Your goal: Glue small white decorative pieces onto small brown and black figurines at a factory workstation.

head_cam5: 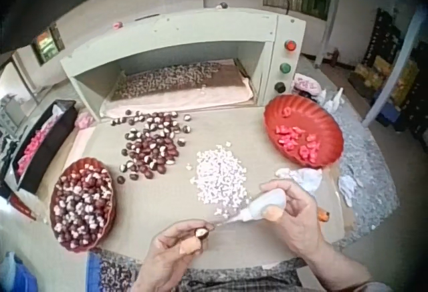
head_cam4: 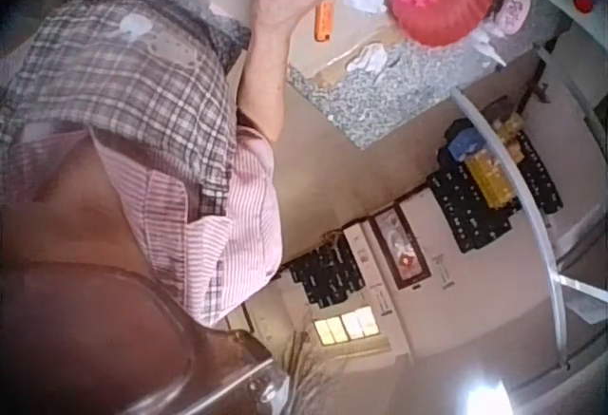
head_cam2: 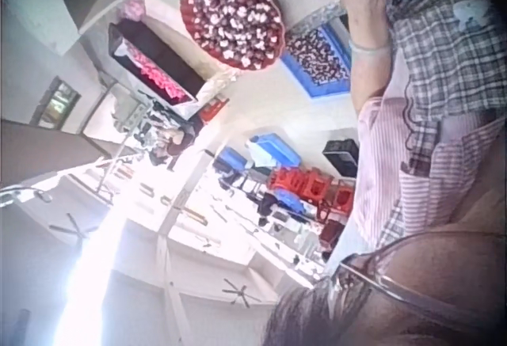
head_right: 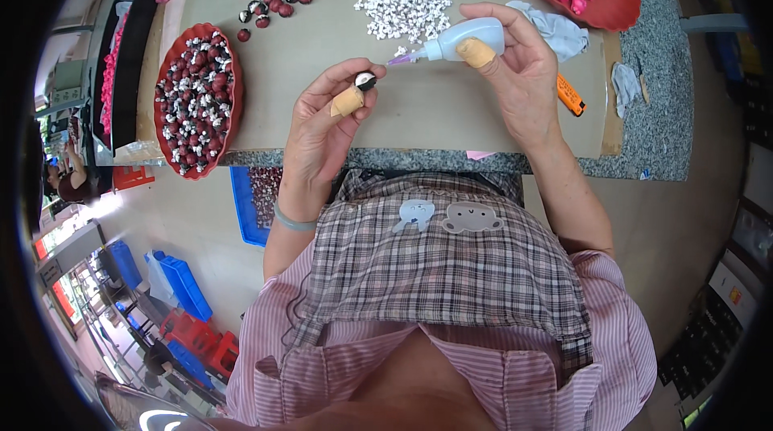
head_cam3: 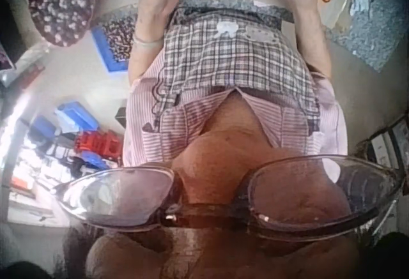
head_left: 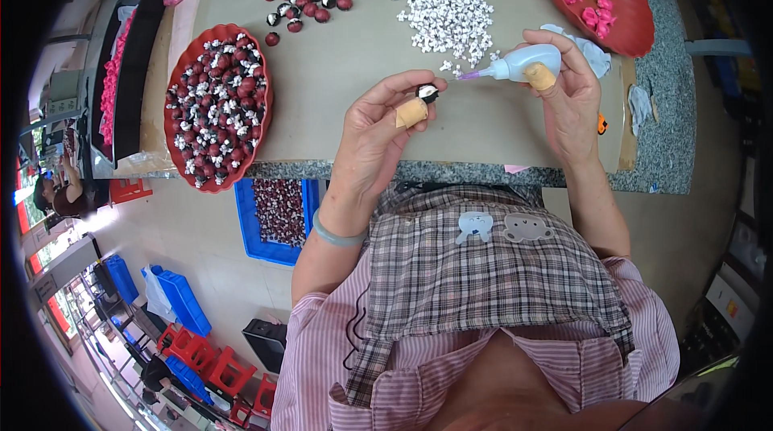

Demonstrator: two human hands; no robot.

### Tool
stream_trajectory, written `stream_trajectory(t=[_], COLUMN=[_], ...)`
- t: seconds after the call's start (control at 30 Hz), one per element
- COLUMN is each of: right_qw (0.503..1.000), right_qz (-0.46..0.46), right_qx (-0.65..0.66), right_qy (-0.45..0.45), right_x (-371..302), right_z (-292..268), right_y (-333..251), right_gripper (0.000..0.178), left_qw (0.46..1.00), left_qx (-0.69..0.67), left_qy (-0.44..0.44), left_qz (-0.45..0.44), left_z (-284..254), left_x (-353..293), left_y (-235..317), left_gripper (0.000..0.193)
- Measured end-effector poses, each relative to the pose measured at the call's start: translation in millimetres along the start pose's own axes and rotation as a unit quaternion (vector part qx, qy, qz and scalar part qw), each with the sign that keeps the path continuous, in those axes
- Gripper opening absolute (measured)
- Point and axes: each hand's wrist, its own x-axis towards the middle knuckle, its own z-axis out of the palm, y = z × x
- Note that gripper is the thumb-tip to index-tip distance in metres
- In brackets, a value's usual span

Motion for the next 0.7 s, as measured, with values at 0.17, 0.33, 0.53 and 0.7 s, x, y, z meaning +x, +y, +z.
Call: stream_trajectory(t=[0.17, 0.33, 0.53, 0.7], right_qw=[0.998, 0.982, 0.95, 0.931], right_qz=[-0.046, -0.122, -0.207, -0.241], right_qx=[-0.044, -0.146, -0.234, -0.272], right_qy=[-0.008, -0.011, -0.026, -0.041], right_x=[-7.4, -16.1, -19.2, -19.1], right_z=[4.9, 10.1, 11.5, 8.6], right_y=[-5.2, -8.4, -7.9, -8.3], right_gripper=[0.04, 0.04, 0.042, 0.04], left_qw=[0.999, 0.999, 1.0, 0.999], left_qx=[-0.028, -0.03, 0.007, 0.008], left_qy=[0.018, 0.011, 0.027, 0.031], left_qz=[0.016, -0.002, 0.004, -0.009], left_z=[8.7, 3.9, 8.5, 8.4], left_x=[-1.2, -0.2, -2.2, -2.9], left_y=[-5.3, -9.0, -12.1, -14.1], left_gripper=[0.03, 0.028, 0.029, 0.03])
